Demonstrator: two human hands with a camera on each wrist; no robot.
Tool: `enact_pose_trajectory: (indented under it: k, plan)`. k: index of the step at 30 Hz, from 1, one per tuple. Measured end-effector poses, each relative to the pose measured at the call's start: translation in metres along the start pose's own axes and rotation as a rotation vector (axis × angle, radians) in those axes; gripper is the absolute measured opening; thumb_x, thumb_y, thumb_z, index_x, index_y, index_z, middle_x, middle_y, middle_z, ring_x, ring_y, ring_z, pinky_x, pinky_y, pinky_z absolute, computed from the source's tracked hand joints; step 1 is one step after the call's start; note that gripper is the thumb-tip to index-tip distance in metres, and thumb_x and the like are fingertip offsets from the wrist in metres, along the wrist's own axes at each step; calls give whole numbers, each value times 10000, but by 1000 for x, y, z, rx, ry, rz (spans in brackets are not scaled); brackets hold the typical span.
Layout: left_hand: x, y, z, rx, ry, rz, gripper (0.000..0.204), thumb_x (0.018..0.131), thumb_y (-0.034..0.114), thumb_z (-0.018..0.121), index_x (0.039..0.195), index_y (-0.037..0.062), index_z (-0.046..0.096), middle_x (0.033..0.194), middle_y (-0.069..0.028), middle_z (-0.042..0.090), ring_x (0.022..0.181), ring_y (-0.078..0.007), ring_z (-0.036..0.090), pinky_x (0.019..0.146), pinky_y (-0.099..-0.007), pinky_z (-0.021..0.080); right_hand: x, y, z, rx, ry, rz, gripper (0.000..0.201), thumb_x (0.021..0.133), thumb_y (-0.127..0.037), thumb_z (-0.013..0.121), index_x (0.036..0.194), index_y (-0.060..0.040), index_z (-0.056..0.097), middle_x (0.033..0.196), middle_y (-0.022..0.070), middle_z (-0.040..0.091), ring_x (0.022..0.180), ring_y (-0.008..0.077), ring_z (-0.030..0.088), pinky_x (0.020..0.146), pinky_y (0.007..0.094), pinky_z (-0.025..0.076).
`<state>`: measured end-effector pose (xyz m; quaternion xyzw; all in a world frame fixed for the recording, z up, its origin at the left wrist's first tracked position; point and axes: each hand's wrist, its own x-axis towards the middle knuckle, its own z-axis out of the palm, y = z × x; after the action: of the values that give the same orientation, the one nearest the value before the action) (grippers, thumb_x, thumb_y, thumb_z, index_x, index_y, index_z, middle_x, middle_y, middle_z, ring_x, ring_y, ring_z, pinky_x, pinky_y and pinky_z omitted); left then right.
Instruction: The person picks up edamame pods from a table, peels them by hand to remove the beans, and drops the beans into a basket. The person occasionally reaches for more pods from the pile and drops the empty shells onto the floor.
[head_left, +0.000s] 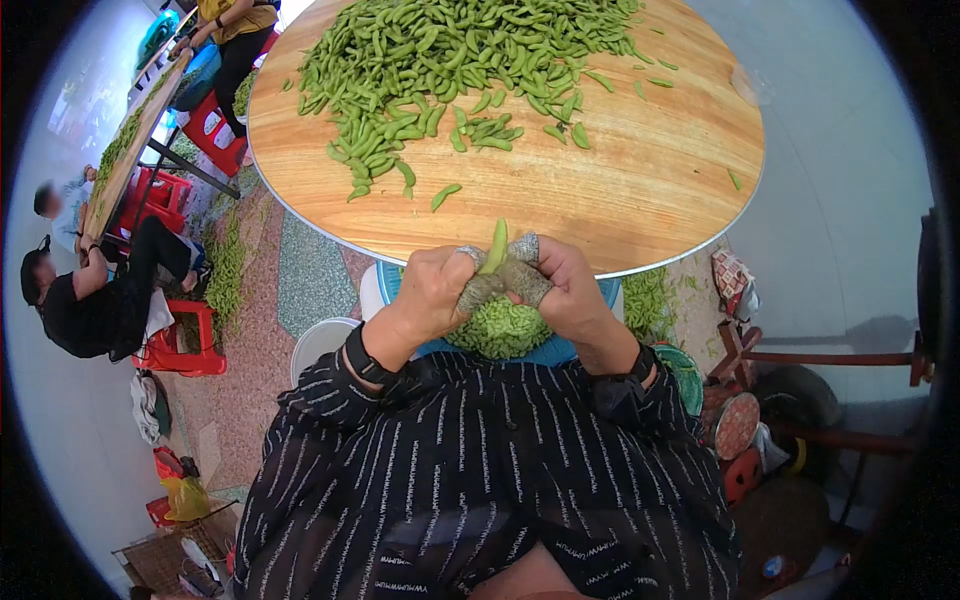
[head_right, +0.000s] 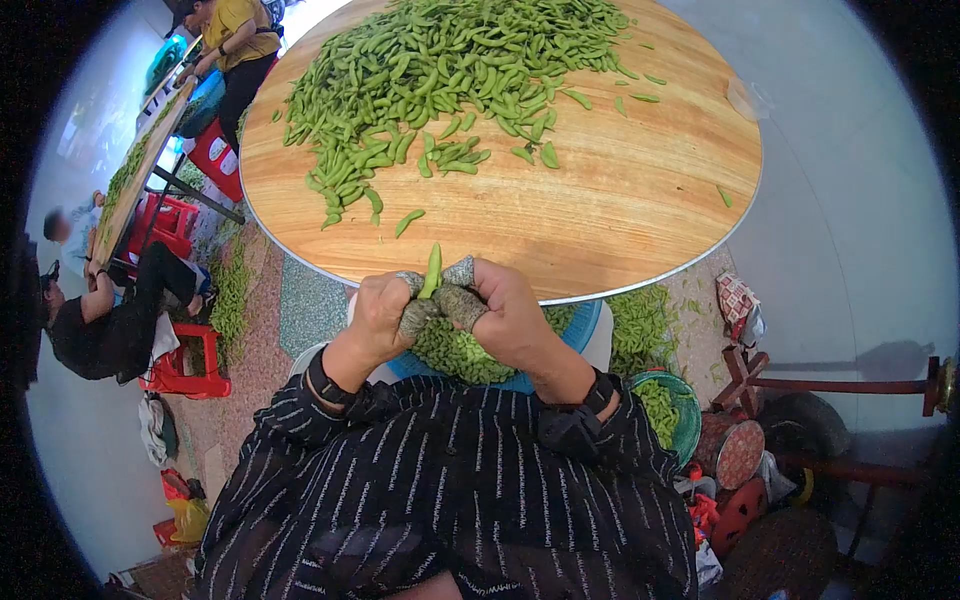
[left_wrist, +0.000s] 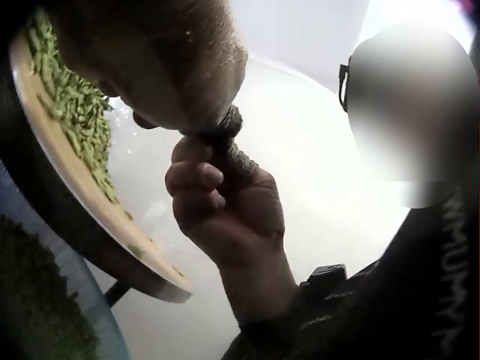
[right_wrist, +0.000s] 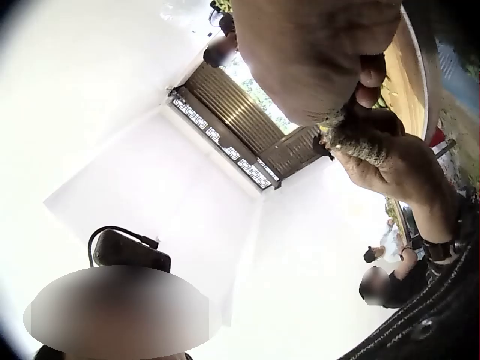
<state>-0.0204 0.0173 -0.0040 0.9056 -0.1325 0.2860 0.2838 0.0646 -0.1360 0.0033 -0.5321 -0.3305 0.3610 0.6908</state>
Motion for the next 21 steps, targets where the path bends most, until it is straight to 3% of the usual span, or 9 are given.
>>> enact_pose_trajectory:
  k: [4, 6, 9, 13, 15, 19, 21]
  plan:
    - [-8, 3, 13, -330, 90, -176, 173, 748, 163, 595, 792, 22, 505, 617, -89, 518, 535, -218, 520, 470, -297, 392, 0, 2, 3, -47, -15, -78, 101, 806, -40, 511, 897, -3, 534, 768, -14, 540, 699, 62, 476, 621, 215, 398]
    - [-11, 7, 14, -979, 85, -648, 195, 805, 205, 562, 823, 16, 519, 638, -25, 511, 546, -119, 483, 500, -253, 387, 1, -1, 4, -31, -20, -112, 122, 811, -54, 517, 914, 10, 526, 811, -12, 552, 734, 72, 486, 657, 225, 408]
    - [-9, 5, 16, -1063, 40, -732, 290, 838, 322, 517, 821, 34, 493, 647, 25, 470, 536, -67, 423, 485, -216, 357, -1, 3, 0, -81, 46, -64, 106, 799, -42, 515, 889, 14, 531, 786, 3, 556, 722, 77, 481, 643, 226, 401]
    - [1, 12, 18, -916, 157, -586, 253, 839, 276, 525, 839, 24, 492, 693, 20, 484, 591, -55, 435, 531, -191, 357, -3, 13, -4, -255, 62, -26, 87, 780, -24, 511, 853, 14, 539, 752, 26, 552, 701, 85, 477, 626, 231, 397]
    - [-3, 4, 15, -805, -15, -594, 169, 822, 142, 546, 906, 2, 501, 734, 38, 496, 652, -47, 457, 577, -216, 398, -1, 19, -3, -240, 89, -77, 80, 763, -12, 505, 829, 18, 539, 717, 44, 542, 672, 99, 475, 608, 242, 396]
    - [1, 4, 2, -901, -48, -605, 146, 809, 139, 560, 870, 14, 517, 704, 8, 511, 641, -72, 481, 573, -236, 408, -2, 18, -4, -240, 57, -162, 72, 782, -47, 522, 824, 6, 544, 711, 22, 543, 643, 87, 463, 587, 235, 390]
    - [-4, 3, 2, -475, -75, -472, 143, 762, 136, 594, 839, 29, 536, 693, -63, 536, 612, -150, 532, 538, -264, 418, -5, 3, -7, -17, 7, 147, 90, 797, -94, 546, 831, -11, 559, 715, -3, 543, 625, 54, 452, 554, 197, 373]
